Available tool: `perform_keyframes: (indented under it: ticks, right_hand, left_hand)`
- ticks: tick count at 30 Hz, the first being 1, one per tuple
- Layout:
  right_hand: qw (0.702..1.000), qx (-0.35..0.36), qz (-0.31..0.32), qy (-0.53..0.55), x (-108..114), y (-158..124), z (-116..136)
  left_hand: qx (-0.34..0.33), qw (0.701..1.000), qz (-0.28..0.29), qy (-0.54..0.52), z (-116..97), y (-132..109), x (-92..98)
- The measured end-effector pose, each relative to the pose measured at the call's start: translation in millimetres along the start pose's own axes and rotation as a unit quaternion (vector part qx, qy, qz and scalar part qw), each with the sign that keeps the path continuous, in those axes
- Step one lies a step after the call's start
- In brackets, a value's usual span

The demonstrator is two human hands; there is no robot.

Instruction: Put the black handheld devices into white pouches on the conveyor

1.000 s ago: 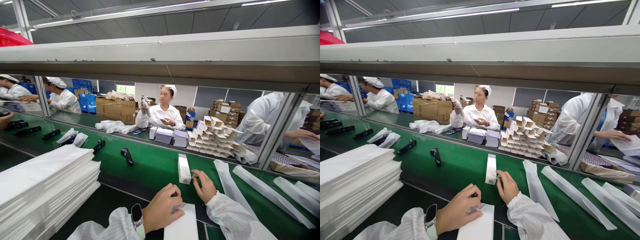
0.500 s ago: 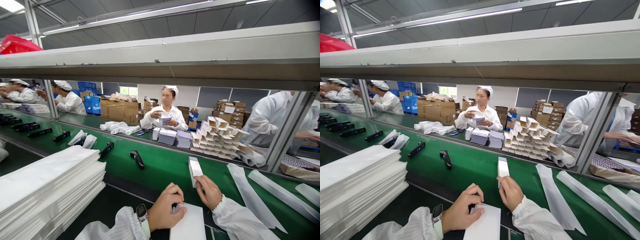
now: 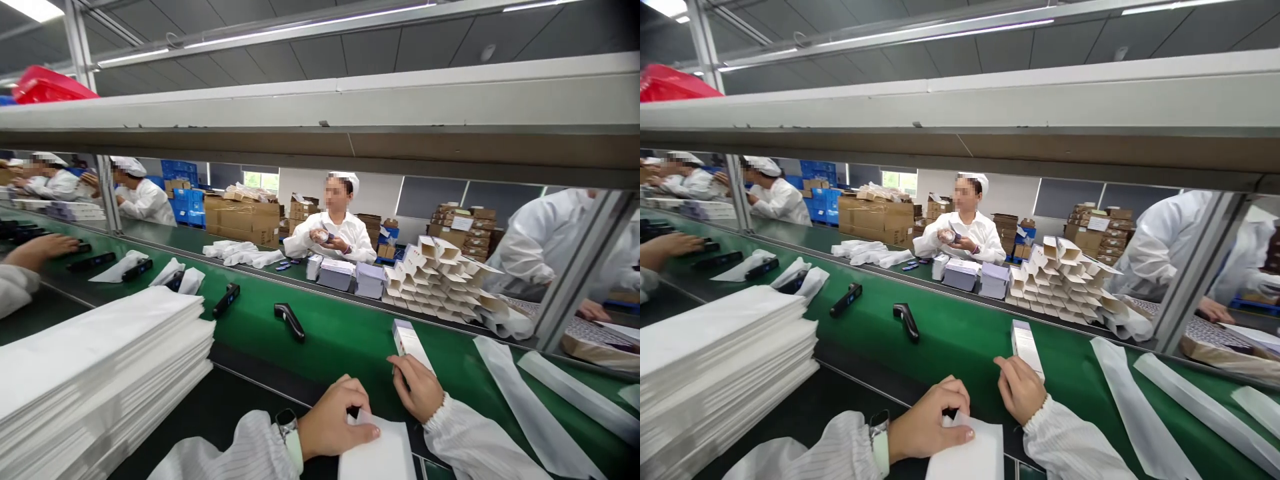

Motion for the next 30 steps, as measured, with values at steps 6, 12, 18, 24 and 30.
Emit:
perform_keyframes:
  ticks: [6,12,18,24,30]
  right_hand:
    - [0.999,-0.025,0.029,0.004,-3.1,-3.1,-4.5]
    - [0.971,-0.12,0.17,0.117,-18.2,37.9,15.8]
    - [0.952,-0.076,0.29,0.064,-97.6,110.8,78.7]
    - [0.944,-0.166,0.276,0.065,-145.6,106.9,59.8]
    - [0.69,-0.423,0.118,0.575,-74.7,45.5,-8.6]
  left_hand:
    - [-0.007,1.0,-0.002,0.02,-4.7,-1.1,0.5]
    - [-0.017,0.999,-0.021,0.027,4.3,-1.9,-4.3]
    - [-0.086,0.984,0.015,0.155,3.6,0.2,-11.0]
    - [-0.226,0.903,0.01,0.365,-25.9,-4.6,-13.0]
    - [-0.354,0.833,0.021,0.425,-52.9,-14.0,-7.4]
Point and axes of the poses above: each hand's wrist, its own y-axis towards the middle knuckle, its own x-axis out of the back of the hand, z = x × y, the point moved 5 cm from there along y, towards the middle knuckle, and after that the axes turned 10 degrees about -x, right-handed, at the moved point
